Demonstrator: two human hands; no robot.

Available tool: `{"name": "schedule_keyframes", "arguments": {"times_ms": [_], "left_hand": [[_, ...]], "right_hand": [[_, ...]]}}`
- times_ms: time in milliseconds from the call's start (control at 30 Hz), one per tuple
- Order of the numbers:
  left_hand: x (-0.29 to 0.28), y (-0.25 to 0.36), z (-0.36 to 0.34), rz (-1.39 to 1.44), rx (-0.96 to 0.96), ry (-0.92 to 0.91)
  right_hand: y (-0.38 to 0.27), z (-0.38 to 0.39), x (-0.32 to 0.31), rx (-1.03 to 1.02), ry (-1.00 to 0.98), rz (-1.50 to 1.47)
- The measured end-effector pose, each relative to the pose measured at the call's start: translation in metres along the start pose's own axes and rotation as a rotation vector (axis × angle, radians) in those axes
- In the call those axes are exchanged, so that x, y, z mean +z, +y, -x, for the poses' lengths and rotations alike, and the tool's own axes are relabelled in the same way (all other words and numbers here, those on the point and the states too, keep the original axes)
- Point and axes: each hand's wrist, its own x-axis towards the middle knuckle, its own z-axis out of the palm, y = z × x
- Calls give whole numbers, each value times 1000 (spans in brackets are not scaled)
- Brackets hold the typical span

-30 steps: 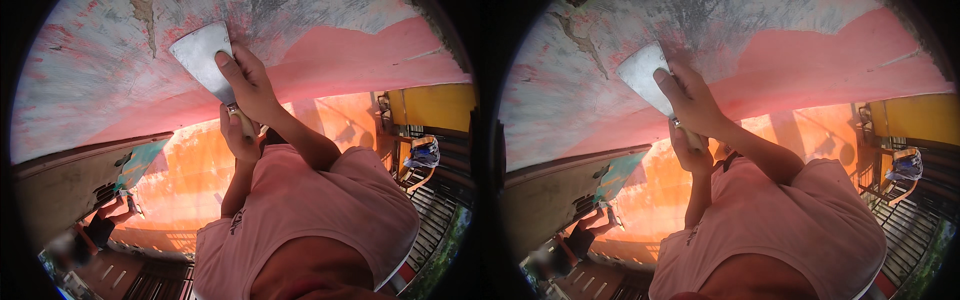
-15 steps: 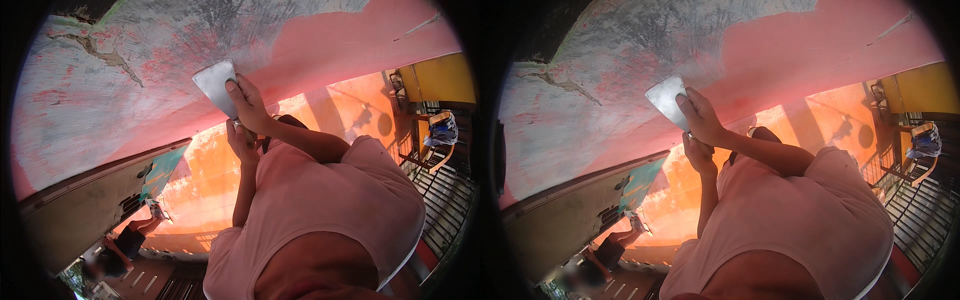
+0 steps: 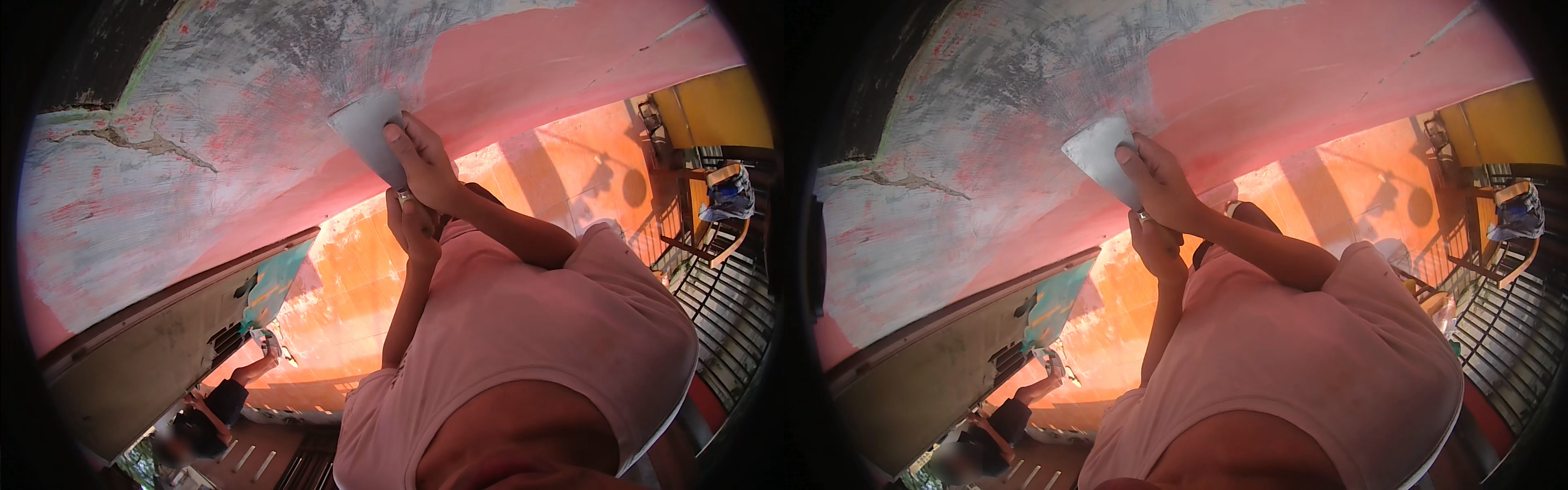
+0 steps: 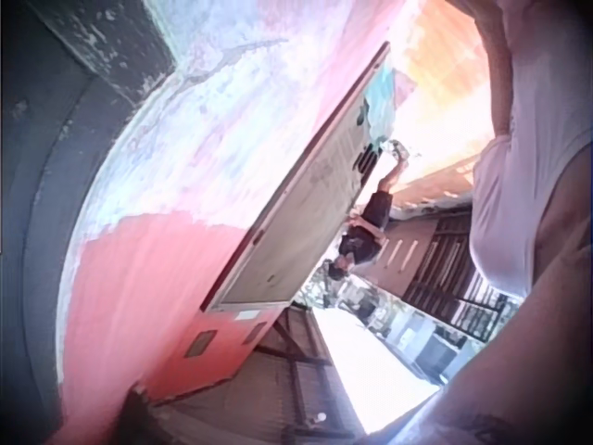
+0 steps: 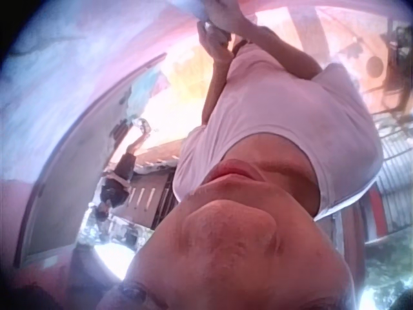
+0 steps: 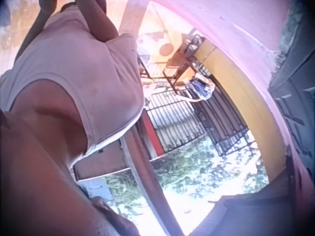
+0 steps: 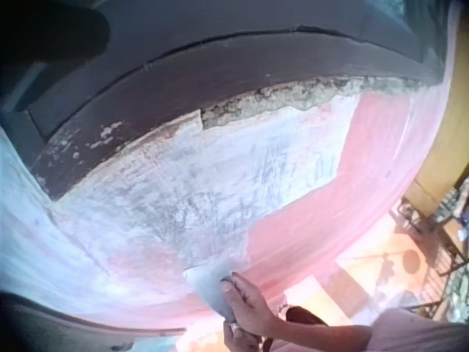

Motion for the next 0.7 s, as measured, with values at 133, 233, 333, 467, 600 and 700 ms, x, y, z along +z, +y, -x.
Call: {"name": "schedule_keyframes", "arguments": {"times_ms": [133,233,333,467,600,700], "left_hand": [[1,4,-7,-64,184,-13],[-4,-18,4,-168,191,27],[-4,-17,14,-146,123,29],[10,-2,12,-74,63,70],[-1,-31,6,-89,196,18],[3,-26,12,-66,162,46]], "right_hand": [[-23,-9,4,14,-55,-55],[-3,2,-3,49,-12,-31],[-14,5,0,101,-3,-94],[-2,5,-7,83,-31,-53],[0,5,-9,94,-20,-69],[-1,6,-6,99,-8,-80]]}}
